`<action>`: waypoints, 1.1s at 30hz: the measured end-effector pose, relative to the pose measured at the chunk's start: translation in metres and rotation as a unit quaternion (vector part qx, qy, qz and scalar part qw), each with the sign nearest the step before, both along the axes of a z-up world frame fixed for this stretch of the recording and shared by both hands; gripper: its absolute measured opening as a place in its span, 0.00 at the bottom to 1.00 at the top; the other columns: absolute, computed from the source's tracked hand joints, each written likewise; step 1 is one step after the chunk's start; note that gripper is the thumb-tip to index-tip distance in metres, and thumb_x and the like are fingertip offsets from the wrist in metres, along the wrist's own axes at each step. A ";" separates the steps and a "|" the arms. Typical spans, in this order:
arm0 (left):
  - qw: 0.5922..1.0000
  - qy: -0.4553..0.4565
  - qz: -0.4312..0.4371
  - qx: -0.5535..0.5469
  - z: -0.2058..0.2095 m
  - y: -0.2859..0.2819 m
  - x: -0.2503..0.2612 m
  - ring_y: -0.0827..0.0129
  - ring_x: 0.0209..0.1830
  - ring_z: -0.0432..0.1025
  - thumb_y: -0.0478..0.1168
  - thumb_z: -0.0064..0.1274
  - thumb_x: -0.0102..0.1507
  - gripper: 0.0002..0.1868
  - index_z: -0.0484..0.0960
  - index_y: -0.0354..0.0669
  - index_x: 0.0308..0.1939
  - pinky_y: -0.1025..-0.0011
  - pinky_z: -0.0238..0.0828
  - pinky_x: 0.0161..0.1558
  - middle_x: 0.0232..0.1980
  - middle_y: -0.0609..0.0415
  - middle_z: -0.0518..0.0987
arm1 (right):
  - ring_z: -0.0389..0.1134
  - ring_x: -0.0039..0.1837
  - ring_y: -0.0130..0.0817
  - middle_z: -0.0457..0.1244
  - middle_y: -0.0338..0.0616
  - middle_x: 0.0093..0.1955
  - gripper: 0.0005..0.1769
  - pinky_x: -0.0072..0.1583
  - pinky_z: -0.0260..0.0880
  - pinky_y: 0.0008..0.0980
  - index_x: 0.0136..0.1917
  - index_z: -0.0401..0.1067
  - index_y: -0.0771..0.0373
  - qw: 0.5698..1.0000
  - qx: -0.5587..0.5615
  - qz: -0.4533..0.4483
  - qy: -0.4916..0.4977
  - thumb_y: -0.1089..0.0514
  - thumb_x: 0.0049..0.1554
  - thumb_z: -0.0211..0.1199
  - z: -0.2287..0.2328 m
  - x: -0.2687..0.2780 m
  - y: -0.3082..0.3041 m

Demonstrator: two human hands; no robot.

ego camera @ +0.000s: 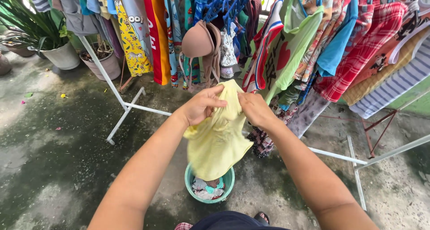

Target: Hanging wet clothes on a laundry rack using hangers.

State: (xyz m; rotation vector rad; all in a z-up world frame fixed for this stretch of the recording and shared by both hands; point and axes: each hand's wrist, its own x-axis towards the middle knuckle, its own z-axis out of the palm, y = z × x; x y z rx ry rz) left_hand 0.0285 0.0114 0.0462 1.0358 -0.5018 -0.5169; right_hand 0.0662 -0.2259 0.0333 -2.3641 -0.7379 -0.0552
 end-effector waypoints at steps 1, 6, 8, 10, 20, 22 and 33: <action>1.000 -0.001 0.001 -0.001 -0.002 0.001 -0.001 0.74 0.47 0.79 0.32 0.54 0.65 0.32 0.65 0.36 0.74 0.75 0.76 0.46 0.55 0.53 0.82 | 0.70 0.50 0.50 0.69 0.54 0.43 0.29 0.54 0.67 0.48 0.45 0.74 0.71 1.000 -0.001 0.001 -0.001 0.49 0.69 0.38 -0.001 0.005 0.001; 0.999 -0.009 -0.022 -0.027 0.001 0.005 -0.011 0.72 0.58 0.77 0.34 0.52 0.62 0.38 0.59 0.41 0.77 0.72 0.77 0.56 0.63 0.53 0.78 | 0.68 0.60 0.45 0.66 0.48 0.59 0.28 0.63 0.64 0.48 0.65 0.68 0.70 0.977 0.091 0.178 0.067 0.48 0.73 0.33 -0.006 0.027 0.005; 0.998 0.015 -0.020 -0.062 -0.006 0.005 -0.016 0.71 0.59 0.76 0.38 0.51 0.63 0.37 0.59 0.45 0.76 0.70 0.77 0.57 0.64 0.53 0.77 | 0.69 0.55 0.41 0.68 0.46 0.55 0.20 0.58 0.67 0.44 0.61 0.71 0.67 0.970 0.155 0.121 0.139 0.53 0.69 0.44 0.031 0.009 0.009; 0.994 0.040 -0.020 -0.097 -0.042 0.011 -0.002 0.69 0.61 0.75 0.42 0.50 0.64 0.35 0.59 0.49 0.76 0.67 0.76 0.58 0.65 0.53 0.76 | 0.70 0.50 0.36 0.70 0.44 0.50 0.13 0.53 0.70 0.39 0.57 0.75 0.63 0.951 0.216 0.063 0.211 0.57 0.65 0.55 0.055 0.011 0.001; 0.647 -0.278 0.231 0.671 -0.025 0.020 0.047 0.49 0.43 0.81 0.42 0.58 0.55 0.15 0.88 0.39 0.42 0.55 0.79 0.48 0.43 0.39 0.85 | 0.69 0.44 0.25 0.71 0.42 0.44 0.10 0.48 0.69 0.26 0.52 0.80 0.67 0.932 0.321 -0.164 -0.037 0.60 0.59 0.72 0.076 -0.002 -0.098; 0.574 -0.336 0.284 0.691 0.011 0.008 0.053 0.48 0.45 0.80 0.40 0.61 0.53 0.15 0.88 0.39 0.42 0.54 0.78 0.46 0.44 0.40 0.83 | 0.69 0.43 0.25 0.71 0.43 0.43 0.11 0.48 0.69 0.26 0.53 0.80 0.67 0.934 0.265 -0.210 -0.110 0.60 0.58 0.72 0.076 0.004 -0.110; 0.244 -0.462 0.136 0.842 0.059 -0.072 0.070 0.64 0.62 0.71 0.59 0.55 0.56 0.30 0.82 0.50 0.58 0.61 0.66 0.55 0.60 0.54 0.78 | 0.65 0.42 0.34 0.65 0.45 0.39 0.08 0.47 0.64 0.32 0.52 0.82 0.65 0.899 0.174 -0.277 -0.292 0.62 0.58 0.73 0.101 -0.018 -0.131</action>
